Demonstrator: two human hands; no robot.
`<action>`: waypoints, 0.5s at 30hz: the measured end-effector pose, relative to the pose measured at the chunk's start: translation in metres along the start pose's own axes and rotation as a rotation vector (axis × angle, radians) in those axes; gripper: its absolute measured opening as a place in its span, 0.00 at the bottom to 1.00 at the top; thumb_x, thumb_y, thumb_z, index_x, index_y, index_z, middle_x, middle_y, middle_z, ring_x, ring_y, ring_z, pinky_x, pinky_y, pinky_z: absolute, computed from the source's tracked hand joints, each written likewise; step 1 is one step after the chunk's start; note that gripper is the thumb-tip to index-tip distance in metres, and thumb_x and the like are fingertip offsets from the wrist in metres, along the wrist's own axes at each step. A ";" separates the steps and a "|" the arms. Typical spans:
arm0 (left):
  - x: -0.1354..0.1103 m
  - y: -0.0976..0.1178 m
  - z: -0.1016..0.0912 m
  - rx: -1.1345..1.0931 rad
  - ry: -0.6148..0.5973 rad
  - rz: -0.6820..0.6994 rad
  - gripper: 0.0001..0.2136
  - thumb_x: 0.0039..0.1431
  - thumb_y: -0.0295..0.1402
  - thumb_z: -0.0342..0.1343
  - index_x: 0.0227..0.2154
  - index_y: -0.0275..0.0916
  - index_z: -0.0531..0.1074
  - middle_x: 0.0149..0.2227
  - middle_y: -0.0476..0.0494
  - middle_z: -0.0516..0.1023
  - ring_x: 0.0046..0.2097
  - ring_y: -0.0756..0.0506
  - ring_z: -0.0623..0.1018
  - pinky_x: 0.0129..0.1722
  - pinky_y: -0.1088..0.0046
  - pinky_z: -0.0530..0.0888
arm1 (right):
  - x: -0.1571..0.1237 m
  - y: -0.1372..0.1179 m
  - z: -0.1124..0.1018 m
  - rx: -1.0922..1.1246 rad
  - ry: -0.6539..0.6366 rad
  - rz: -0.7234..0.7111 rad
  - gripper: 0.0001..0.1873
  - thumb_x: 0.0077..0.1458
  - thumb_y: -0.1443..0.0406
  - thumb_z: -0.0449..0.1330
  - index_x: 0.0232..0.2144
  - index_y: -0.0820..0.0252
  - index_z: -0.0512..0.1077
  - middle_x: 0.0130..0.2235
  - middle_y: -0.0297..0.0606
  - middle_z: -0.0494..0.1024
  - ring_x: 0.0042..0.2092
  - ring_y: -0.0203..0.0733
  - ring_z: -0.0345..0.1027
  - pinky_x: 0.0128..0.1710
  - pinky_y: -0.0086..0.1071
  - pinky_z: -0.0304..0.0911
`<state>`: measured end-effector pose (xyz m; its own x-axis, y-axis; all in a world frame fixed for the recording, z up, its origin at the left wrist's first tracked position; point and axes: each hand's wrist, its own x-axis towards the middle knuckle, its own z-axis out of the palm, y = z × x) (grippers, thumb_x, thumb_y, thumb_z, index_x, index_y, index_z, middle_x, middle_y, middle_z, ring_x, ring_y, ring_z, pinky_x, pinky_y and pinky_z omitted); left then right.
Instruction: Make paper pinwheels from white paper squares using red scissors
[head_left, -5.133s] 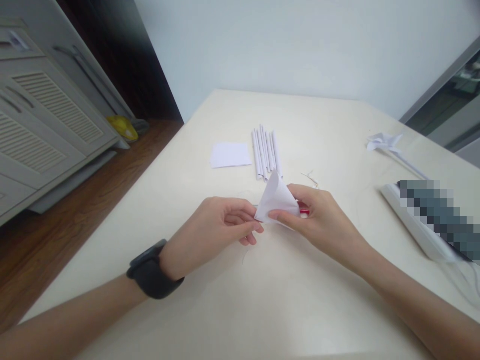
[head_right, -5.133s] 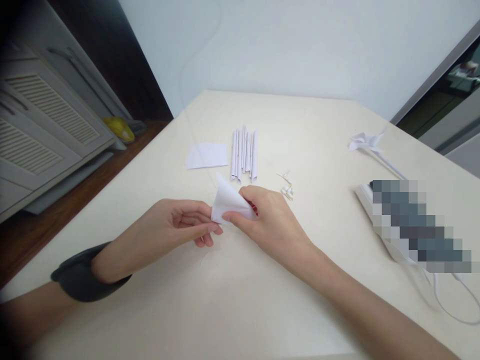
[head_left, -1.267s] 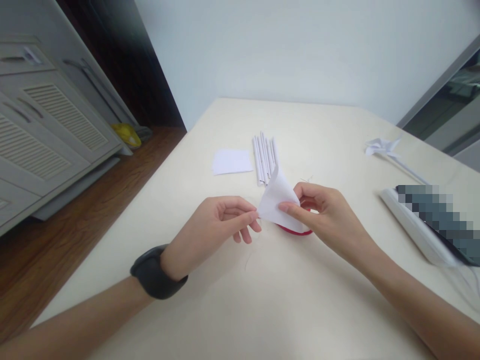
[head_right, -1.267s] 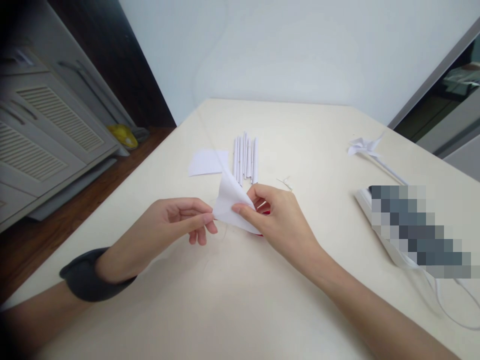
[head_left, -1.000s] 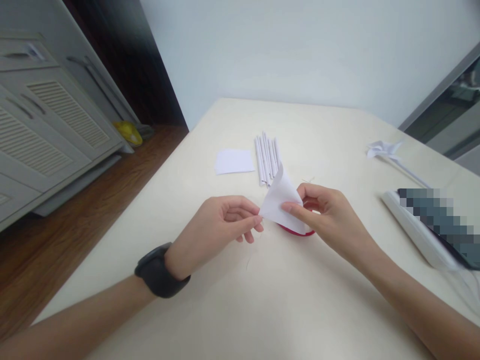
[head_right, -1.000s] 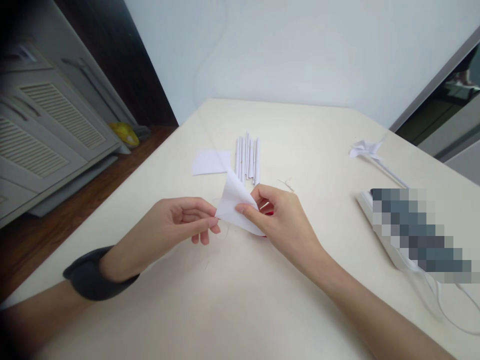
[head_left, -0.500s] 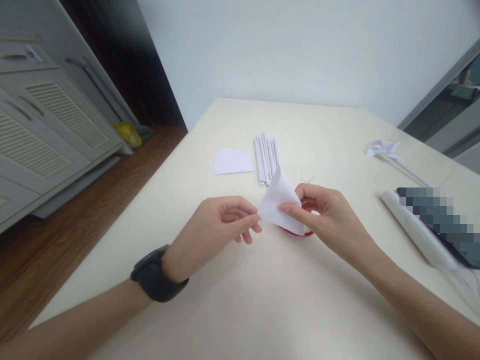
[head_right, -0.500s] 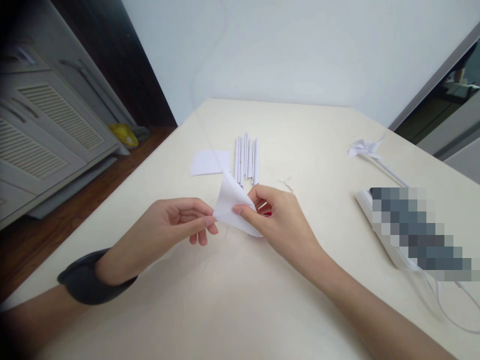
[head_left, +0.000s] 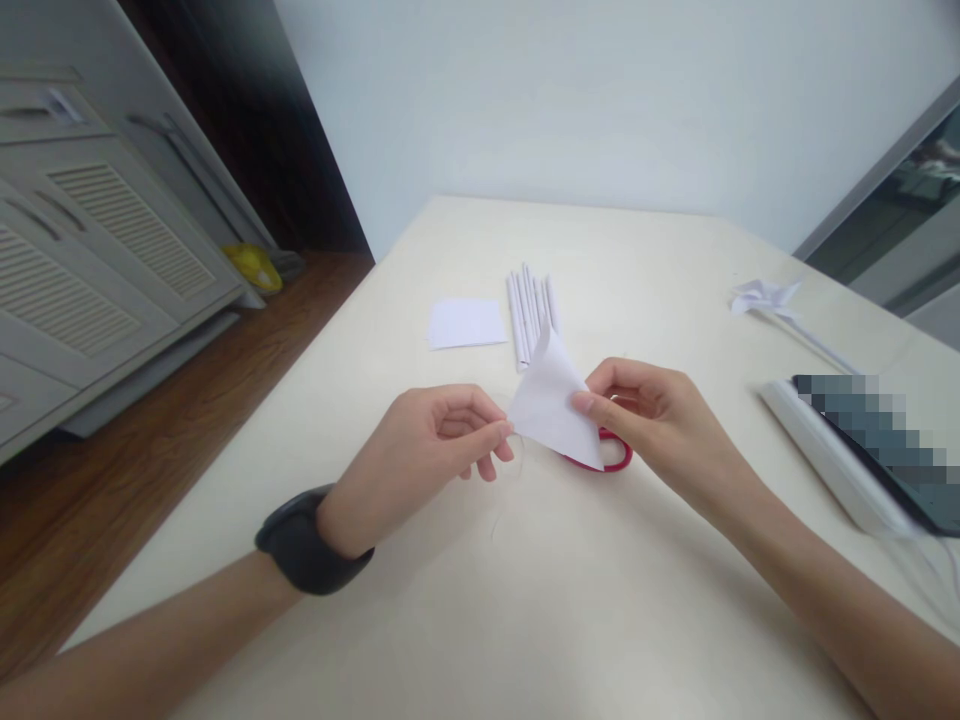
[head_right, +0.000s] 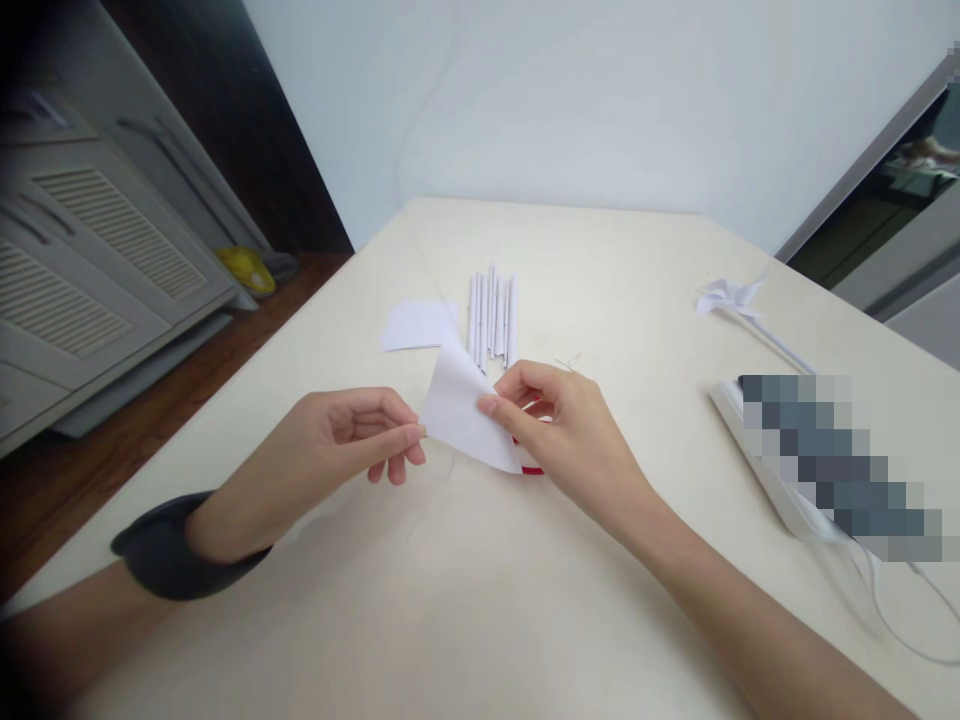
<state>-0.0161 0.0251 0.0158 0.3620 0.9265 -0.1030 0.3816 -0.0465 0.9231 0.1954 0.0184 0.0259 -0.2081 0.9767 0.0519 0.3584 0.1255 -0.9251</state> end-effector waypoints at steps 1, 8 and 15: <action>0.000 0.000 0.000 -0.001 0.001 -0.004 0.06 0.56 0.35 0.52 0.27 0.39 0.68 0.27 0.52 0.77 0.25 0.53 0.73 0.23 0.81 0.67 | 0.000 0.000 0.000 0.000 -0.001 0.002 0.14 0.54 0.57 0.55 0.23 0.60 0.65 0.22 0.29 0.66 0.22 0.28 0.58 0.20 0.23 0.55; 0.000 0.001 0.000 -0.010 -0.017 -0.013 0.07 0.57 0.35 0.52 0.27 0.39 0.68 0.26 0.53 0.77 0.24 0.54 0.72 0.23 0.82 0.67 | 0.000 0.001 0.000 0.006 -0.012 0.005 0.15 0.55 0.57 0.55 0.22 0.60 0.63 0.21 0.29 0.64 0.22 0.28 0.57 0.21 0.25 0.55; 0.000 0.001 -0.001 -0.016 -0.019 -0.005 0.06 0.57 0.35 0.51 0.27 0.39 0.68 0.27 0.51 0.77 0.25 0.53 0.72 0.23 0.81 0.67 | -0.001 0.002 0.002 0.028 -0.024 -0.002 0.16 0.56 0.57 0.54 0.22 0.60 0.61 0.21 0.29 0.62 0.22 0.30 0.56 0.20 0.25 0.54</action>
<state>-0.0165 0.0254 0.0167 0.3762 0.9195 -0.1143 0.3696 -0.0358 0.9285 0.1946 0.0174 0.0235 -0.2311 0.9719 0.0454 0.3322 0.1226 -0.9352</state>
